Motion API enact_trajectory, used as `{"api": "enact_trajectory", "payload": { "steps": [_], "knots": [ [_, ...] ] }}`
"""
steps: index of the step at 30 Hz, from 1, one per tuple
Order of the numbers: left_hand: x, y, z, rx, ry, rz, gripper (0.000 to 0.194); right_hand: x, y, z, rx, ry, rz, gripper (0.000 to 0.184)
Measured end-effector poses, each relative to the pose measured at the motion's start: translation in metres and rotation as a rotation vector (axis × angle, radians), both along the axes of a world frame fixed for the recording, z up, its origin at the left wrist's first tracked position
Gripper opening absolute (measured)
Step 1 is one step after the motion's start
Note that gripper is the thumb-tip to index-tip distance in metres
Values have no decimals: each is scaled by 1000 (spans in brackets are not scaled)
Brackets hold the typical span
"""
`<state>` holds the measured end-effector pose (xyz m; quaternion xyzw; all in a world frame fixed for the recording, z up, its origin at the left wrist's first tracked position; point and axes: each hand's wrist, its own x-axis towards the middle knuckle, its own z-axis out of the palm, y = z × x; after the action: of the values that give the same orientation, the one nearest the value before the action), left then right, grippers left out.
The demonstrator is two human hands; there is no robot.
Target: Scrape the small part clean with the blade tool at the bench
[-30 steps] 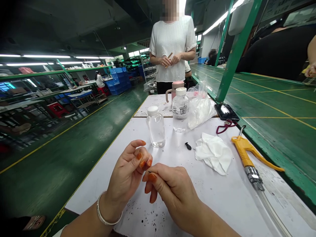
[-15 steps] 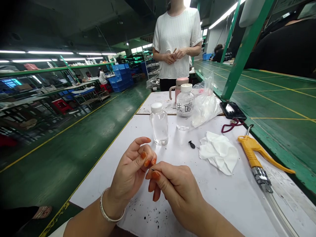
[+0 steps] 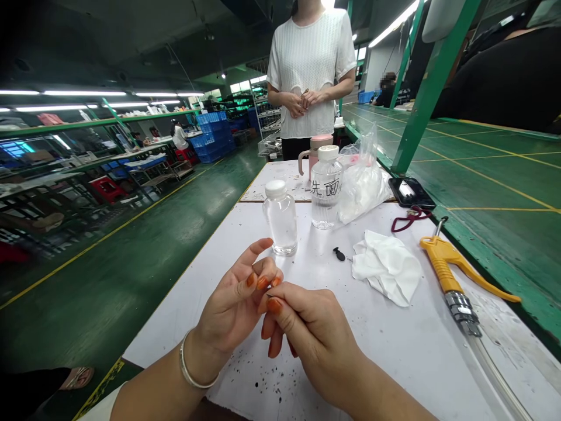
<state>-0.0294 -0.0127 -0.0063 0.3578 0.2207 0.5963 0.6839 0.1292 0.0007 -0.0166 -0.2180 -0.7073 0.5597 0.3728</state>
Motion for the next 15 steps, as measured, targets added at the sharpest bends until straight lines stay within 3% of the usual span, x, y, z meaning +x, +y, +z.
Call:
{"api": "enact_trajectory", "payload": {
  "steps": [5, 9, 15],
  "knots": [
    [1, 0, 0, 40, 78, 36, 44, -1, -1, 4, -114, 48, 29, 40],
    [1, -2, -1, 206, 234, 99, 35, 1, -2, 9, -263, 105, 45, 39],
    [1, -5, -2, 389, 399, 107, 33, 4, -2, 10, -222, 24, 2, 40]
  ]
}}
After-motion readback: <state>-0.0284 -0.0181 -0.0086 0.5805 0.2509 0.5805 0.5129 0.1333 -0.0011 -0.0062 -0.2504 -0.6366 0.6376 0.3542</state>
